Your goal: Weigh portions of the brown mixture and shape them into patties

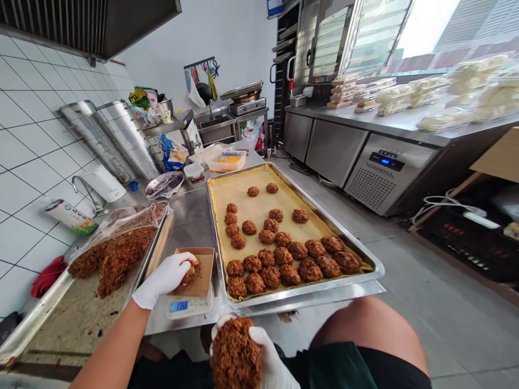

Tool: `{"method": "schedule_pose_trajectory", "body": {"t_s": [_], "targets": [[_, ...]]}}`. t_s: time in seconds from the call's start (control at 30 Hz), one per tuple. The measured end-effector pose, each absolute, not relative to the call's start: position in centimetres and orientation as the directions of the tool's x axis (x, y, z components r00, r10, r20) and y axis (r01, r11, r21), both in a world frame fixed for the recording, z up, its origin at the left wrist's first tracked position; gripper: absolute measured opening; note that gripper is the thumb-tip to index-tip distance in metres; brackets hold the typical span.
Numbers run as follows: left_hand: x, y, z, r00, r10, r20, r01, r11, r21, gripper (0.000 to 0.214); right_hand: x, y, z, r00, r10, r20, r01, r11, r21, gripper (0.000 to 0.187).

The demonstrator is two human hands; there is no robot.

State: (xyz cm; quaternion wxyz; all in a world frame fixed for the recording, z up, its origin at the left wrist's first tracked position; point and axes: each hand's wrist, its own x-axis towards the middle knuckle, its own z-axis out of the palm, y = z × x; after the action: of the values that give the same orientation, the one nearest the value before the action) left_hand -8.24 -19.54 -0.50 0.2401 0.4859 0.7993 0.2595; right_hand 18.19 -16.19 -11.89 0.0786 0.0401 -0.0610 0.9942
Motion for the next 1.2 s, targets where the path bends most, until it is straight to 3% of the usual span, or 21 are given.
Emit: {"method": "schedule_pose_trajectory", "body": {"t_s": [0.1, 0.33, 0.47, 0.6, 0.77, 0.9, 1.07, 1.2], "targets": [[-8.9, -19.6, -0.6, -0.468, 0.877, -0.113, 0.588, 0.404, 0.701, 0.035, 18.3, -16.1, -11.8, -0.983, 0.153, 0.102, -0.165, -0.979, -0.12, 0.05], [-8.3, -20.0, -0.8, -0.634, 0.774, 0.0, 0.44, 0.36, 0.822, 0.016, 18.3, -16.2, -12.1, -0.983, 0.156, 0.096, -0.167, -0.979, -0.12, 0.049], [-8.6, -20.5, 0.0, -0.737, 0.674, 0.047, 0.266, 0.225, 0.937, 0.013, 18.2, -16.5, -12.7, -0.984, 0.16, 0.083, -0.169, -0.979, -0.114, 0.049], [-8.4, -22.0, 0.9, -0.745, 0.666, -0.019, 0.008, 0.038, 0.999, 0.021, 18.2, -16.6, -13.0, -0.987, 0.141, 0.082, -0.15, -0.981, -0.121, 0.051], [-6.6, -24.0, 0.9, -0.742, 0.653, -0.148, -0.292, -0.117, 0.949, 0.037, 18.4, -16.5, -12.9, -0.99, 0.117, 0.081, -0.126, -0.985, -0.12, 0.052], [-5.8, -25.0, 1.0, -0.748, 0.632, -0.203, -0.411, -0.201, 0.889, 0.032, 18.4, -16.6, -12.7, -0.99, 0.11, 0.085, -0.12, -0.986, -0.118, 0.053], [-5.0, -25.3, 0.9, -0.693, 0.672, -0.262, -0.571, -0.289, 0.769, 0.053, 18.3, -16.7, -12.4, -0.991, 0.102, 0.083, -0.112, -0.987, -0.119, 0.051], [-4.2, -25.4, 0.8, -0.616, 0.73, -0.297, -0.636, -0.237, 0.734, 0.038, 18.2, -16.7, -12.2, -0.992, 0.098, 0.08, -0.107, -0.987, -0.122, 0.05]]}}
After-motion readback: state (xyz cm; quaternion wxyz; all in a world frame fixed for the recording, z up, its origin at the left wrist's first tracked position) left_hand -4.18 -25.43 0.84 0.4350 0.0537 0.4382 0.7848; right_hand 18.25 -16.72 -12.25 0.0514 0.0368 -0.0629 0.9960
